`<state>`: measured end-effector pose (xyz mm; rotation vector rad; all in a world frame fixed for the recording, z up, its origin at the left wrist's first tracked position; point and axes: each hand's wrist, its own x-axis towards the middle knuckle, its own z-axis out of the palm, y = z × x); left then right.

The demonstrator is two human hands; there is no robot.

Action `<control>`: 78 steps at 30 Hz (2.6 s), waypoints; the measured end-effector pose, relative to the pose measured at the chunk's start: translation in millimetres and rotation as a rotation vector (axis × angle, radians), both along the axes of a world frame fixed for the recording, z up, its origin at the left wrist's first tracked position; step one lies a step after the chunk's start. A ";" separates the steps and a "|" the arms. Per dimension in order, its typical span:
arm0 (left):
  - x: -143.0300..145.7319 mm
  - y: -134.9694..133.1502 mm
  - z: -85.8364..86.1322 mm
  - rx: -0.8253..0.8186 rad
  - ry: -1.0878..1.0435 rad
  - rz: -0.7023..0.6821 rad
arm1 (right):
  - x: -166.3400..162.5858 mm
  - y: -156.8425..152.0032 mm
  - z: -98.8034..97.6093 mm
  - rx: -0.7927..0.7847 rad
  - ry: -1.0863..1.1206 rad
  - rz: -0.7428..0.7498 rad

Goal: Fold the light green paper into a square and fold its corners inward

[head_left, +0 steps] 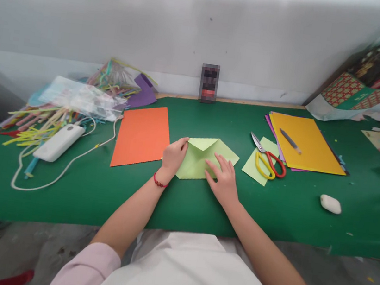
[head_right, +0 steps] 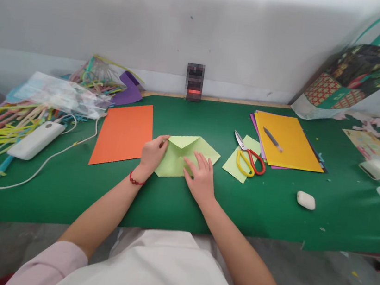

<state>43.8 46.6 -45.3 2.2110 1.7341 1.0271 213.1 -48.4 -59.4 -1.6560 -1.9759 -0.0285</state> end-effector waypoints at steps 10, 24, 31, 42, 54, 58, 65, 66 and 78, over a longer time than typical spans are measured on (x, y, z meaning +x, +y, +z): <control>3.8 -2.9 2.1 0.027 -0.056 -0.180 | 0.4 1.8 -7.3 -0.032 -0.053 0.077; 14.9 -25.1 -6.2 -0.357 0.422 -0.304 | 1.3 0.8 -14.1 -0.027 -0.008 0.101; 17.1 -27.1 -4.1 -0.354 0.432 -0.249 | 1.1 0.3 -11.9 0.029 -0.006 0.069; 28.2 -33.9 1.1 -0.394 0.545 -0.162 | -4.1 0.4 -12.1 0.004 -0.077 0.139; 30.3 -37.8 -1.9 -0.353 0.557 -0.114 | -4.4 1.5 -17.2 -0.123 -0.094 0.211; 30.3 -41.0 -2.3 -0.282 0.585 -0.179 | -4.6 2.3 -17.9 -0.125 -0.088 0.211; 30.1 -41.0 -1.0 -0.297 0.634 -0.244 | -5.0 1.7 -23.4 -0.124 -0.057 0.215; 30.3 -41.0 -0.6 -0.296 0.638 -0.244 | -4.9 2.2 -24.1 -0.124 -0.038 0.206; 31.4 -39.8 -1.4 -0.298 0.621 -0.238 | -5.0 21.2 -28.0 -0.136 0.007 0.004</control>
